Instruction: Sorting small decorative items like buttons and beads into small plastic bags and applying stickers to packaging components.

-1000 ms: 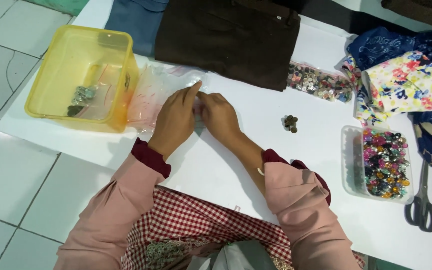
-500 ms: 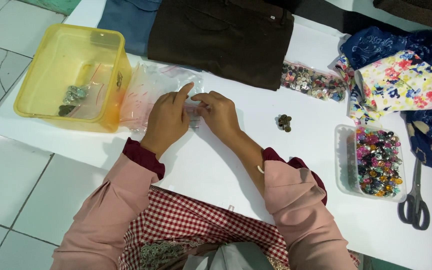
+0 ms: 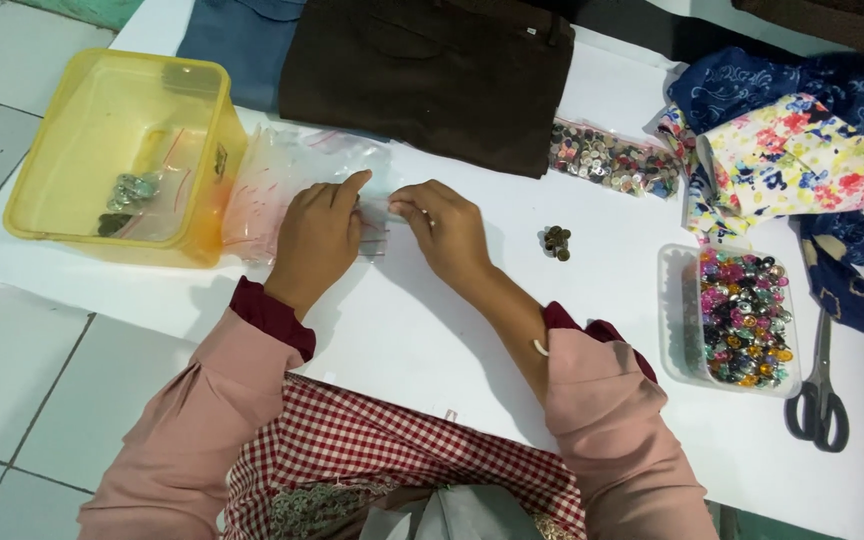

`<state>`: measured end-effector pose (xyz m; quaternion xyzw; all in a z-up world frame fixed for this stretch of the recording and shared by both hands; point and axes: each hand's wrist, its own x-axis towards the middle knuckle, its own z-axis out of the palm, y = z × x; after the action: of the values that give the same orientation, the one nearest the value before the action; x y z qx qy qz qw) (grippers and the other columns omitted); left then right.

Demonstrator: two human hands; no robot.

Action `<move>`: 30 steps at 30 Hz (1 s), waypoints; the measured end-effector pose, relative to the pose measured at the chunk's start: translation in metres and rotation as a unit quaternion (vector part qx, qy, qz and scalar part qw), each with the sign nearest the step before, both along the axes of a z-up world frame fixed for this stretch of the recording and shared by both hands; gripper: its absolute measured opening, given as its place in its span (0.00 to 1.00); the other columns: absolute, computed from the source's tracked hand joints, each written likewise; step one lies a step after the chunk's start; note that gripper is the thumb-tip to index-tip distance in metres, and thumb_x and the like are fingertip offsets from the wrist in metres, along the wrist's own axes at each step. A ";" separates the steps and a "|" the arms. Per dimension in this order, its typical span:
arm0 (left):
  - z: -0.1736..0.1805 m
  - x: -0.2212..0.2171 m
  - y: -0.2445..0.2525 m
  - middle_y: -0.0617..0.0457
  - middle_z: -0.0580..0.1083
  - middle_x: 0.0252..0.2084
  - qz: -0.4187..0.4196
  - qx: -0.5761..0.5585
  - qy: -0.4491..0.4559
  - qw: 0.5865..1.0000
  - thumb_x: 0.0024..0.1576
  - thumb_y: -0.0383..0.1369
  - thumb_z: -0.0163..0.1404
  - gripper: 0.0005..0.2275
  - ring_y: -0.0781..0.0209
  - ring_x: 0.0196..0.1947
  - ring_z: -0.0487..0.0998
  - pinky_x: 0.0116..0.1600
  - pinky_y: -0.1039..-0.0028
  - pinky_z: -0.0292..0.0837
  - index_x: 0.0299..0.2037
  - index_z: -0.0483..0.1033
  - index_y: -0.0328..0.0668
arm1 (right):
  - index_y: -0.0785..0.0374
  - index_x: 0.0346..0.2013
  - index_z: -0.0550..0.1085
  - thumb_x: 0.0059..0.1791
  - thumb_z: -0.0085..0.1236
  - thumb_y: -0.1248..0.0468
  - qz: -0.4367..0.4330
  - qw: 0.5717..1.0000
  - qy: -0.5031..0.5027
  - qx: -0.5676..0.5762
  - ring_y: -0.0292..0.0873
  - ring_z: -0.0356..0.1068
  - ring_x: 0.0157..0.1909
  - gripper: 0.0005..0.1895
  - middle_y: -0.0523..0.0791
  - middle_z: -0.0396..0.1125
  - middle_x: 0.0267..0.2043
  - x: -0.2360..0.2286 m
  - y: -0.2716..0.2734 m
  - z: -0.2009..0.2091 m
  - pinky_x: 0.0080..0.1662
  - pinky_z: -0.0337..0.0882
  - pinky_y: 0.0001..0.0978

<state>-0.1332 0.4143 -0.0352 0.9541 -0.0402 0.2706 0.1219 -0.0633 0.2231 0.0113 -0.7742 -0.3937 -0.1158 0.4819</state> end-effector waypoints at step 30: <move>0.036 0.081 -0.170 0.58 0.81 0.34 -0.215 -0.391 0.008 0.895 0.60 0.28 0.57 0.03 0.62 0.39 0.81 0.50 0.72 0.72 0.38 0.84 0.48 | 0.58 0.57 0.77 0.47 0.64 0.73 -0.090 0.979 0.075 -0.164 0.52 0.77 0.46 0.23 0.51 0.76 0.38 0.043 -0.171 0.083 0.48 0.78 0.42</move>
<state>-0.0520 0.2444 0.0008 0.7999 -0.1349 0.2239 0.5403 -0.0205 0.0523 0.0943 -0.8817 -0.2987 -0.0340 0.3637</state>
